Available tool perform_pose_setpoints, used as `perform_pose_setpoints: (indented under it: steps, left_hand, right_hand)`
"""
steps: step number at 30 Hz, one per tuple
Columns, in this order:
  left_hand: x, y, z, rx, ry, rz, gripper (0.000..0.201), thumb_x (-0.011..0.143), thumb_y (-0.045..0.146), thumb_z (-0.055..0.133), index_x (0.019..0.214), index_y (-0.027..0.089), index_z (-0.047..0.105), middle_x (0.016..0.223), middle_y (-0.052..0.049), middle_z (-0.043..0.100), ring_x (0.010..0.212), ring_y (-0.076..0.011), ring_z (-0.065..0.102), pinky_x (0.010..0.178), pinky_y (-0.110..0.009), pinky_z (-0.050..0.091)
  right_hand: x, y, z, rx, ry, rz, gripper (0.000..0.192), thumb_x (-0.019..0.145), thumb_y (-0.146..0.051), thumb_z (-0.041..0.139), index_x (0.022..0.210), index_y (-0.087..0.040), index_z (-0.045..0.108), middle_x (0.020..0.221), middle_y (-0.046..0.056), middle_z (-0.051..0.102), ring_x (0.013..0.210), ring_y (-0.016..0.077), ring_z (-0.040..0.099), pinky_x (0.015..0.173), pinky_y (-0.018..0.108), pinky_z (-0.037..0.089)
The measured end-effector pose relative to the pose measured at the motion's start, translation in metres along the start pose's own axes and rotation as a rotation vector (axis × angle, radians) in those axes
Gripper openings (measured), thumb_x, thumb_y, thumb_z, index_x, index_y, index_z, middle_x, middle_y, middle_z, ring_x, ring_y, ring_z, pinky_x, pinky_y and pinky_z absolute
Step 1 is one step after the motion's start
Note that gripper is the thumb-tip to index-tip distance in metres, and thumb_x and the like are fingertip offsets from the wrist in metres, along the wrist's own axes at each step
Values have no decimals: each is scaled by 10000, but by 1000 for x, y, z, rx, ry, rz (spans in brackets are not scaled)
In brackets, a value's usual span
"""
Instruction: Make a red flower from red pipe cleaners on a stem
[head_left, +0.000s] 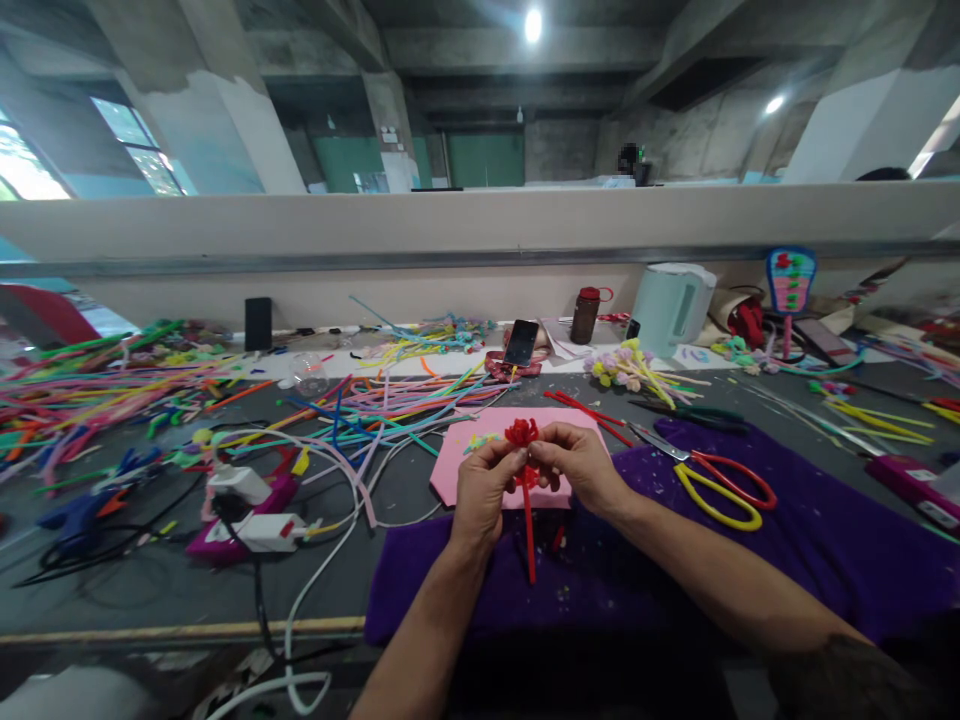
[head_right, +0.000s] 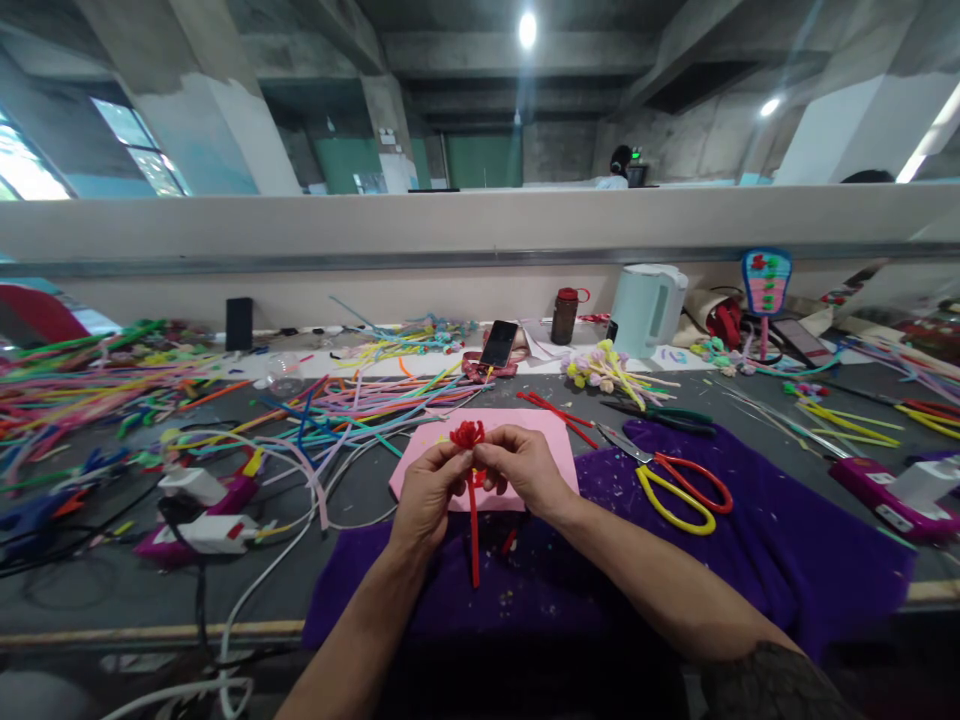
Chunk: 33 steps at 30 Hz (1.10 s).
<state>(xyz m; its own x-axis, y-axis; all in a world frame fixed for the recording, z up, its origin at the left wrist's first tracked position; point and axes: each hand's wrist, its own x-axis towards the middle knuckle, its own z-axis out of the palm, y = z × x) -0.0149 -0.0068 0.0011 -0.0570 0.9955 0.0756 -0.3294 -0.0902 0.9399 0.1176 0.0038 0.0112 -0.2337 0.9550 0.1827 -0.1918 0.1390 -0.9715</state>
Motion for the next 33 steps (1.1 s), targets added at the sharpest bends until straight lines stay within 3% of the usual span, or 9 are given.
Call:
perform_pose_setpoints:
  steps: [19,33]
  left_hand:
    - [0,0,-1,53,-33,17,135,615,275,696,676,159,660,568,15,584,440,-48,410,415,-184,278]
    - [1,-2,-4,74,-59,15,137,622,274,688,679,155,649,562,24,589,451,-49,419,424,-181,275]
  right_hand:
    - [-1,-2,0,8,-32,1,161,711,-281,628,742,-130,581,573,-6,610,408,73,527,363,163,406]
    - [0,2,0,35,-28,-16,218,726,-344,618,722,-133,562,536,-17,590,378,71,515,332,157,391]
